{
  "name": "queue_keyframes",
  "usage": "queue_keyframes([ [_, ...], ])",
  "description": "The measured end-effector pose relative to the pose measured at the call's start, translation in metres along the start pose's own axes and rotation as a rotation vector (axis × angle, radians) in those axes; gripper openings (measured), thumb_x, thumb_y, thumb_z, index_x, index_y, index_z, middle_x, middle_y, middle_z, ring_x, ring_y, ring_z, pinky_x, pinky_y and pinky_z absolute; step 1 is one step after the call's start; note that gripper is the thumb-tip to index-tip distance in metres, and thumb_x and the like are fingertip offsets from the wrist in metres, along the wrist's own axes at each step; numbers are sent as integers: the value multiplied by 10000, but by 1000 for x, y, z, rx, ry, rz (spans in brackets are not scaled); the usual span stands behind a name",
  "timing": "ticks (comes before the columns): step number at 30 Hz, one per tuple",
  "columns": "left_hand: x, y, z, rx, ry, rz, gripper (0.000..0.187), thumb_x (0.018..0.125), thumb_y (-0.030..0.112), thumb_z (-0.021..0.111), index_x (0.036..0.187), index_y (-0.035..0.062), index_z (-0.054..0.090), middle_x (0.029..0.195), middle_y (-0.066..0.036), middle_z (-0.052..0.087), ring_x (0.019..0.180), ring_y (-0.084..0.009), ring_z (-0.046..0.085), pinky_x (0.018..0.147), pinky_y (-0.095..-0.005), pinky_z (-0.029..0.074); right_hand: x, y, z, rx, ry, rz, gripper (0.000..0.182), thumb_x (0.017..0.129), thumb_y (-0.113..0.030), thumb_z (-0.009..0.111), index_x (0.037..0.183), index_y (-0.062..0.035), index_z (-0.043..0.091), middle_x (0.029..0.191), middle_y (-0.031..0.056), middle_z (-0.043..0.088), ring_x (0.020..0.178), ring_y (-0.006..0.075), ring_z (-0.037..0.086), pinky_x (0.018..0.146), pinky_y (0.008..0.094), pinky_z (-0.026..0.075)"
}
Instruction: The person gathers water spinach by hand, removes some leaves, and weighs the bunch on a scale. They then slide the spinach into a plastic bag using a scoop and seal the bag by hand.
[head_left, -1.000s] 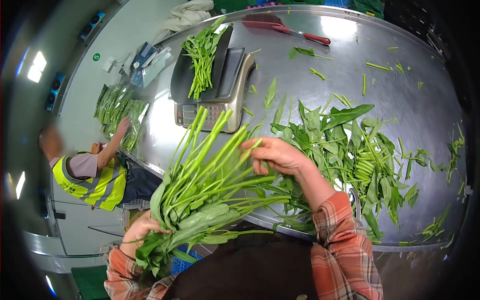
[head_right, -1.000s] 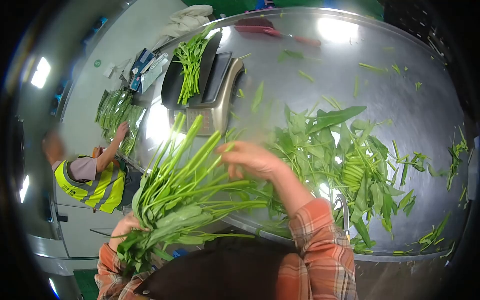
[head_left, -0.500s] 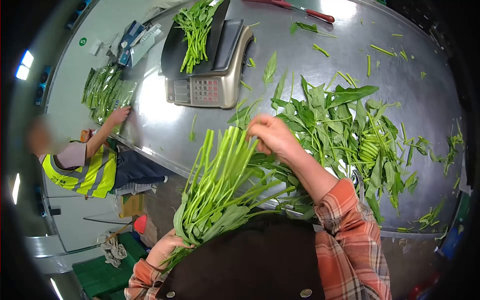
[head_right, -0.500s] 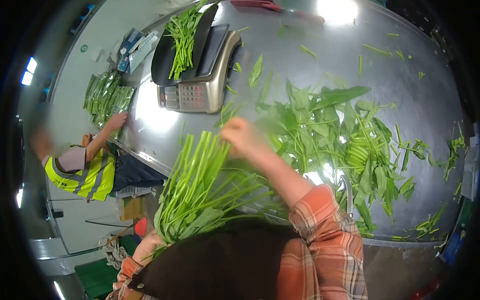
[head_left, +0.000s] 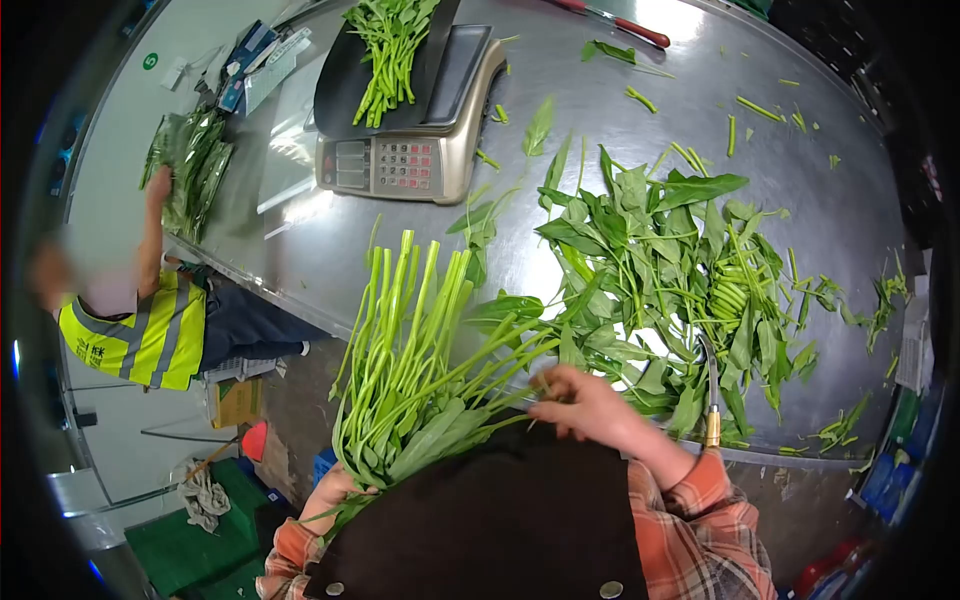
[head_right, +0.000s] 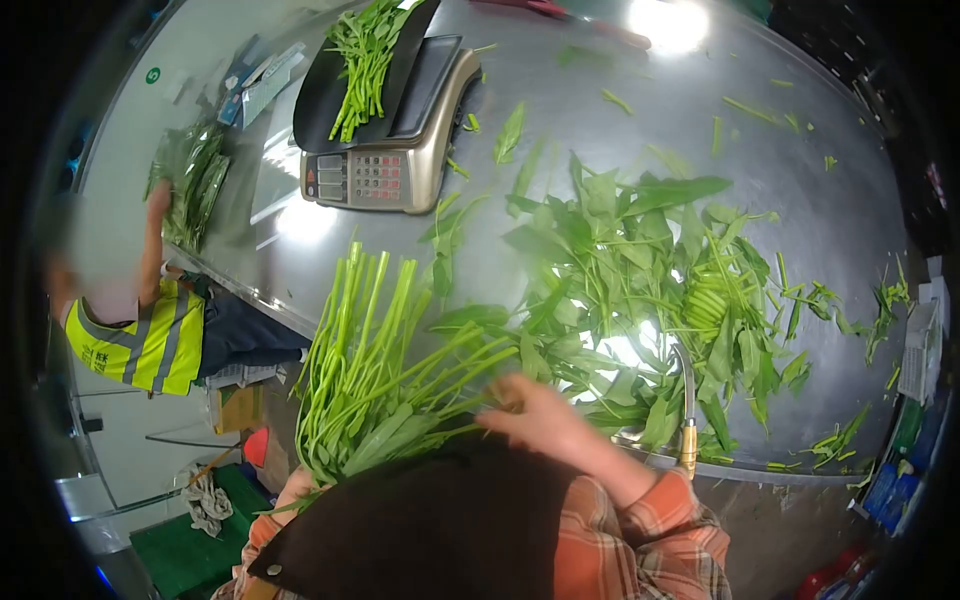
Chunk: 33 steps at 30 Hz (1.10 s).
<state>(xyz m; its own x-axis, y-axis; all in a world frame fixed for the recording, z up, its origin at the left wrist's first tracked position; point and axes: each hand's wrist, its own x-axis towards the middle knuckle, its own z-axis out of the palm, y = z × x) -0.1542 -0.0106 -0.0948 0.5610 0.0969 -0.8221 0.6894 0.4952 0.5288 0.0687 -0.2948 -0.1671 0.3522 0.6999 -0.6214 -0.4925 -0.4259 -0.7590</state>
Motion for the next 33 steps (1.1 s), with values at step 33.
queue_keyframes([
  [33, 18, 13, -15, 12, -141, 62, 724, 664, -28, 673, 1327, -27, 384, 1177, -141, 568, 974, -202, 597, 813, -306, 491, 6, -7, -110, -841, 458, -401, 275, 861, -278, 585, 828, -7, 621, 745, 142, 623, 608, 285, 585, 631, 383, 480],
])
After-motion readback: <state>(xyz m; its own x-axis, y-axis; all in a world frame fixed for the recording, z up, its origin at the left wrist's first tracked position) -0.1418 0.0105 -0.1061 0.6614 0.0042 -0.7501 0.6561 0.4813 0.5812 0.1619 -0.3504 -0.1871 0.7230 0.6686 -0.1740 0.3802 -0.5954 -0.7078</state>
